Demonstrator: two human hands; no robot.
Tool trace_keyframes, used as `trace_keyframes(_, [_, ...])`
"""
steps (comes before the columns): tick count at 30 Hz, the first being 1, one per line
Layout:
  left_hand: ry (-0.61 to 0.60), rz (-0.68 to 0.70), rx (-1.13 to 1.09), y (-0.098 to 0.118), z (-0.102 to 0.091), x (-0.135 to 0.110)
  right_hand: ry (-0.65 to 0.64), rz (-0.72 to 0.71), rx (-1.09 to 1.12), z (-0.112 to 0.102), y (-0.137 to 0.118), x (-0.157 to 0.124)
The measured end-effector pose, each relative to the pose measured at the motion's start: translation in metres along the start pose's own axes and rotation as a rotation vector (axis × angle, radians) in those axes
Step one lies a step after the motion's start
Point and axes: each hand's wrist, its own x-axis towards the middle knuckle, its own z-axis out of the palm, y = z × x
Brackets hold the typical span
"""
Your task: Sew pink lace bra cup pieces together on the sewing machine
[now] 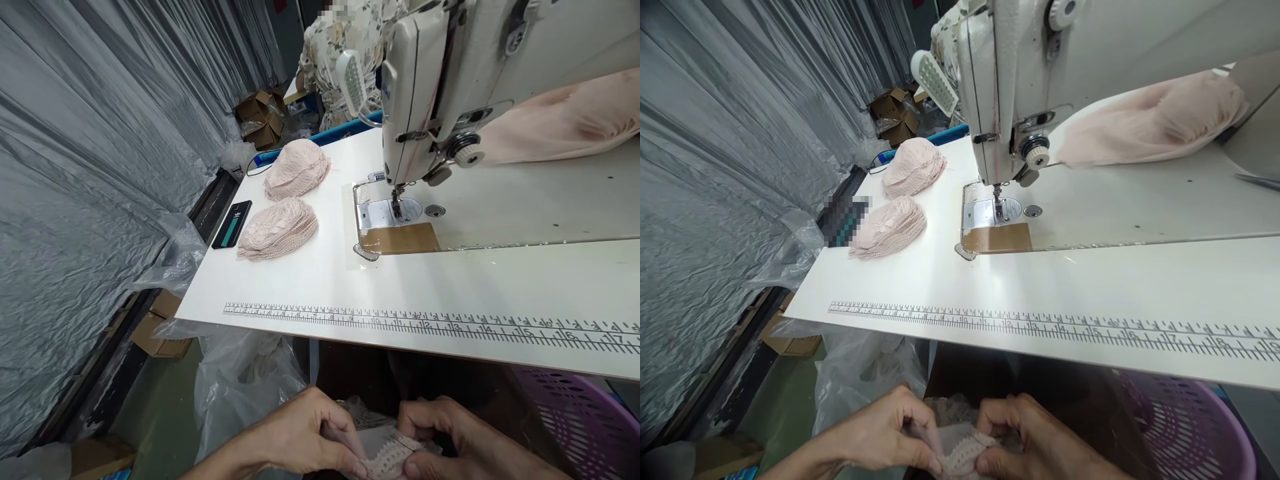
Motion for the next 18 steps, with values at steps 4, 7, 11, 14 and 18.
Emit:
trace_keyframes(4, [-0.008, -0.017, -0.002, 0.0012, 0.0006, -0.0007, -0.045, -0.02, -0.021, -0.0008, -0.0014, -0.0003])
trace_keyframes(7, [-0.009, -0.021, -0.001, 0.0014, 0.001, -0.0008, -0.045, -0.04, -0.074, 0.0009, 0.0015, -0.0005])
trace_keyframes(11, [0.02, -0.029, 0.027, 0.0019, 0.0018, -0.0006, -0.028, -0.07, -0.088, 0.0017, 0.0032, -0.0016])
trace_keyframes(14, [0.025, -0.023, 0.041, 0.0021, 0.003, 0.0, -0.062, -0.102, -0.06, -0.0001, 0.0004, -0.0023])
trace_keyframes(18, [0.035, -0.024, 0.06, 0.0024, 0.004, 0.0008, -0.055, -0.108, -0.031, -0.0019, -0.0007, -0.0014])
